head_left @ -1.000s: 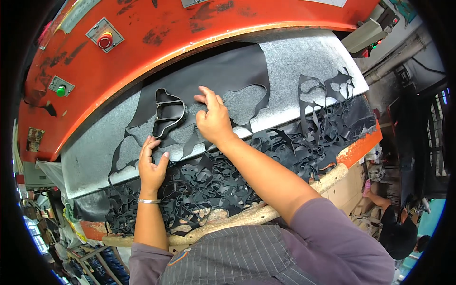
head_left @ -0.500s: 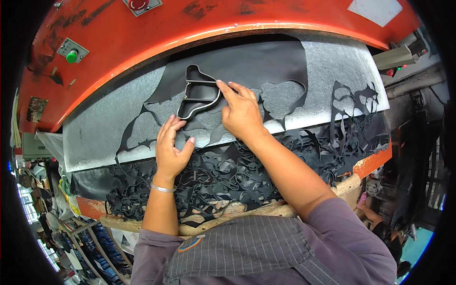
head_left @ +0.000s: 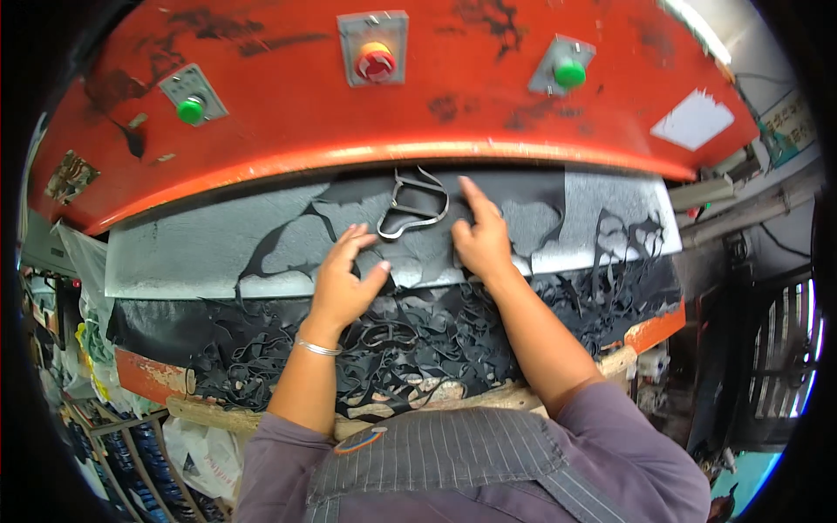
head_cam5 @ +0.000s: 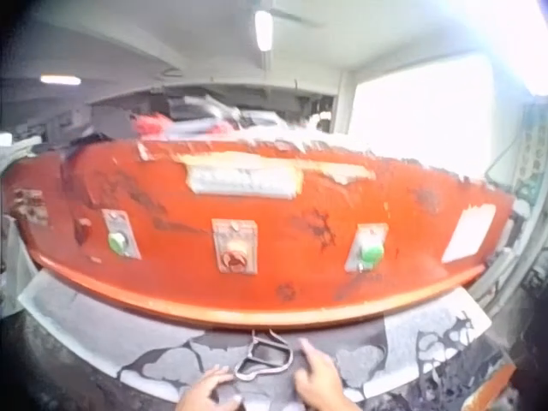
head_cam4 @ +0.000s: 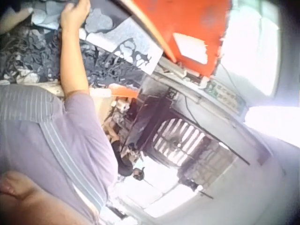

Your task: Die-cutting shoe parts from material using a hydraulic clicker press.

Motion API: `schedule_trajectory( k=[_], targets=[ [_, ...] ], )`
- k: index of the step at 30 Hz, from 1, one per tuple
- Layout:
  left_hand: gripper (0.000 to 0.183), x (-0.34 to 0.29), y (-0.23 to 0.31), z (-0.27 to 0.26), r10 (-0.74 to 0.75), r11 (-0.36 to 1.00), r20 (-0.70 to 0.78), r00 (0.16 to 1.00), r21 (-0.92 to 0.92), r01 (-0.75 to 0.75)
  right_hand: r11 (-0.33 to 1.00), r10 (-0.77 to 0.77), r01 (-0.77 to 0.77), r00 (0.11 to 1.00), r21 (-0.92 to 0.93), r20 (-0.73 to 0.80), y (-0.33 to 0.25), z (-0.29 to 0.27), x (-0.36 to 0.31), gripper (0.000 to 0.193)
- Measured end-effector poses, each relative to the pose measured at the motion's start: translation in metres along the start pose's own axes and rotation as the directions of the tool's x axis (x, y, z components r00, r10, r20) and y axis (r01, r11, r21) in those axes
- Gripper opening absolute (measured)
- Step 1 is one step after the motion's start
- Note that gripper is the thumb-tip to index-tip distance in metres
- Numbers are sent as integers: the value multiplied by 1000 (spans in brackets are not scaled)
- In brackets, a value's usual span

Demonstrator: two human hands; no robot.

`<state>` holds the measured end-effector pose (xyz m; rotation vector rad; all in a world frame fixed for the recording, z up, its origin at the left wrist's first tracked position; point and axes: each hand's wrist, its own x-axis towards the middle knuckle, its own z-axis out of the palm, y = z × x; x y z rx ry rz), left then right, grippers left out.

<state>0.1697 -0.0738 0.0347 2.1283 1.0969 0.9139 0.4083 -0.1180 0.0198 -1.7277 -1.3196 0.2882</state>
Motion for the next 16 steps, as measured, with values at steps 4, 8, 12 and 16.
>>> schedule_trajectory(
  k=[4,8,12,16],
  targets=[
    [11,12,-21,-86,26,999,-447,894,-23,-40,967,8,80,939,240,-345,-51,-50,18,46],
    [22,31,5,-165,333,938,-757,562,205,-280,922,-129,330,753,201,-645,-83,-101,46,28],
    [29,31,27,-199,353,925,-459,815,305,-229,974,-171,227,777,17,-606,-96,-124,43,23],
    [30,-23,40,-189,292,952,-421,859,211,-220,913,-91,257,885,317,-457,-83,-125,-16,20]
  ],
)
